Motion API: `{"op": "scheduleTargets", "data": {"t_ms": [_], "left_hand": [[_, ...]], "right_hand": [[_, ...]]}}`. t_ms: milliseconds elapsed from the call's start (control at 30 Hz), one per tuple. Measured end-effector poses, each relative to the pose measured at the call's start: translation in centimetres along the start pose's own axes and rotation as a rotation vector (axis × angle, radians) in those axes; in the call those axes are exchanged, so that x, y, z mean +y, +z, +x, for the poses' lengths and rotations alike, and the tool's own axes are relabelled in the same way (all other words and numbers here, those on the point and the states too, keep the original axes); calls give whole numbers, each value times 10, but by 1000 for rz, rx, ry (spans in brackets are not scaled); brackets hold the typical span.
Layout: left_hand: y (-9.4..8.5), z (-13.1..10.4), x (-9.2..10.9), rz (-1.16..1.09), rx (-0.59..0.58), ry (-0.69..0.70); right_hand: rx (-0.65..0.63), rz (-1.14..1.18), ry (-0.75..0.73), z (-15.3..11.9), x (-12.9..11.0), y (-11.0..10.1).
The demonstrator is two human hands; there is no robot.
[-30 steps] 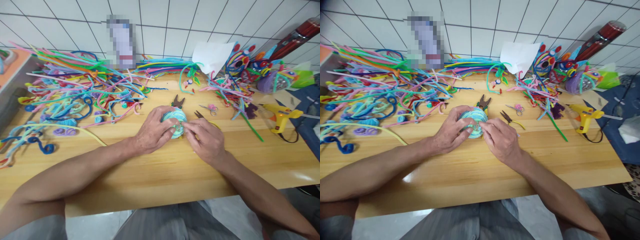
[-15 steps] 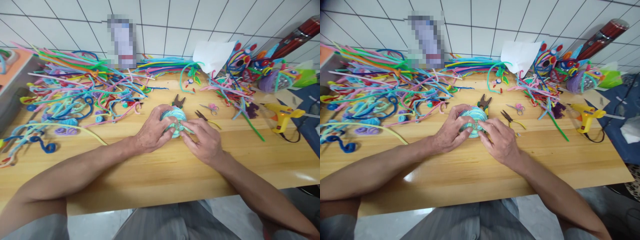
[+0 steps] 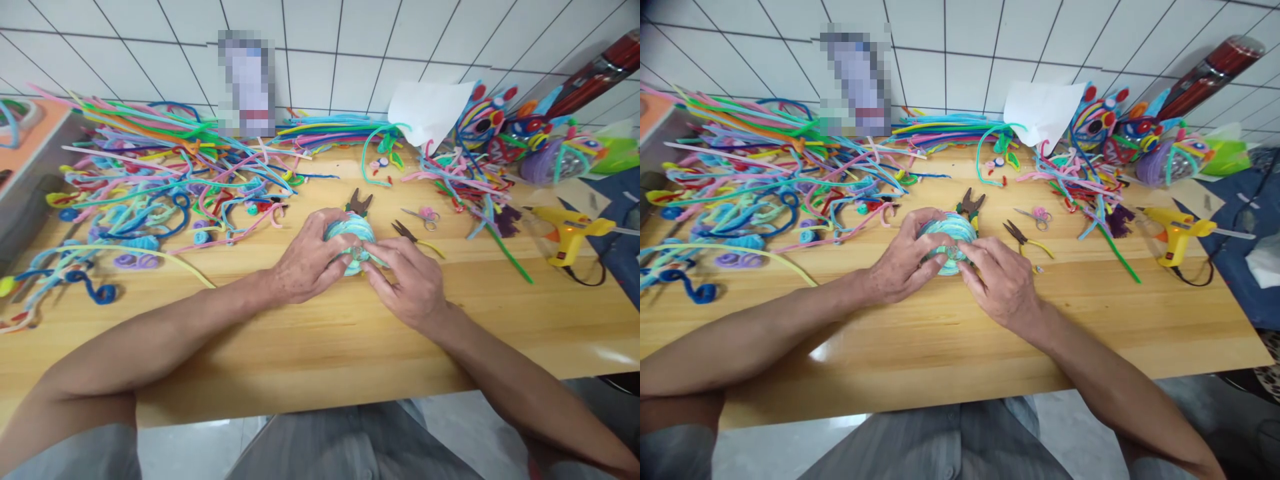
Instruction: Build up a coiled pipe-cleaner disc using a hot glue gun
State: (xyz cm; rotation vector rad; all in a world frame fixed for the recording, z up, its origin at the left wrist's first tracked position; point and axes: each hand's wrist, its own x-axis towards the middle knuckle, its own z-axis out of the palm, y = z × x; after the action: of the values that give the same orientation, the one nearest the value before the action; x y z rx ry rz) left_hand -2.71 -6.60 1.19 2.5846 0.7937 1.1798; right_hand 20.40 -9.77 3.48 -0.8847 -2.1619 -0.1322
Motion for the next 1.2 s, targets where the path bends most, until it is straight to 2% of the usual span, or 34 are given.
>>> {"op": "scheduleTargets", "data": {"t_ms": [567, 800, 1000, 1200], "left_hand": [[-4, 1, -1, 51, -13, -66], [-4, 2, -1, -30, -5, -15], [-4, 5, -1, 80, 2, 29], [-6, 6, 2, 123, -4, -21]], "right_hand": [[-6, 37, 17, 1, 6, -4], [-1, 42, 31, 0, 4, -2], [-7, 48, 38, 1, 3, -2], [-4, 60, 55, 0, 5, -4]]}}
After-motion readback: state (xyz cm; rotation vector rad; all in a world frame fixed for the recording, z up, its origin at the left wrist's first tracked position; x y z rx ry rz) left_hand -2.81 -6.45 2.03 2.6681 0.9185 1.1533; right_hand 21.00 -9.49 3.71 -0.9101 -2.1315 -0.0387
